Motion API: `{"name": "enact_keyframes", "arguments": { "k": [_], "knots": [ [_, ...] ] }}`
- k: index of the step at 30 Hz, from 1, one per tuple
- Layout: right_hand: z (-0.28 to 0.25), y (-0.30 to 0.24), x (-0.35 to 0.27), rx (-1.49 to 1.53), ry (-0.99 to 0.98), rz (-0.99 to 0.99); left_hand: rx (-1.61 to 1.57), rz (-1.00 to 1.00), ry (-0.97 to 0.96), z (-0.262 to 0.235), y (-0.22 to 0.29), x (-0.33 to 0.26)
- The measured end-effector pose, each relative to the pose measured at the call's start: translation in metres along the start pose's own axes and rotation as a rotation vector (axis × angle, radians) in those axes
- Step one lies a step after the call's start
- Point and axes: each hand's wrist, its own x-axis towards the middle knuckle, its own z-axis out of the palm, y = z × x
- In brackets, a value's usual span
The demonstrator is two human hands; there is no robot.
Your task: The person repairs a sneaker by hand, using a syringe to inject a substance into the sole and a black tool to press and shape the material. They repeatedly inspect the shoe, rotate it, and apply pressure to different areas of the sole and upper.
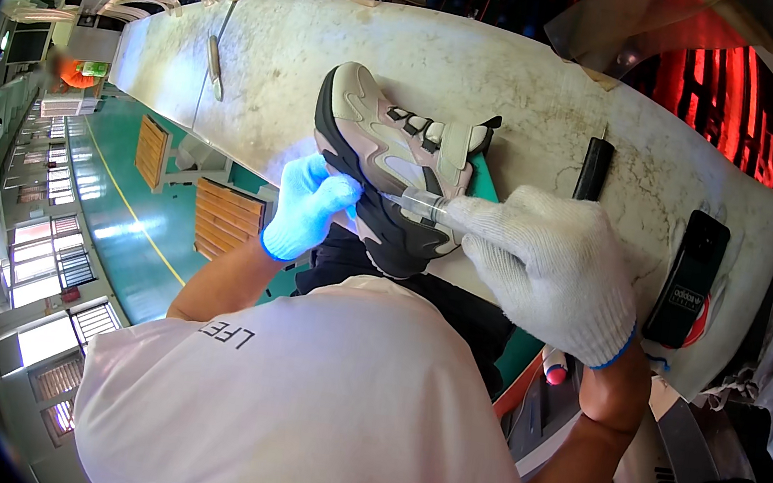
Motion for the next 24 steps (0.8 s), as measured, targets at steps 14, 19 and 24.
{"name": "enact_keyframes", "arguments": {
  "k": [14,19,24],
  "knots": [
    [0.006,-0.001,-0.007,0.142,0.014,0.114,-0.092,0.087,-0.009,0.002,-0.008,-0.003],
    [-0.005,-0.018,-0.007,-0.027,-0.015,0.057,0.383,0.532,0.195,0.002,-0.007,-0.017],
    [-0.002,-0.022,-0.008,-0.052,-0.002,0.077,0.908,1.252,-0.219,-0.009,0.025,-0.021]
  ]
}}
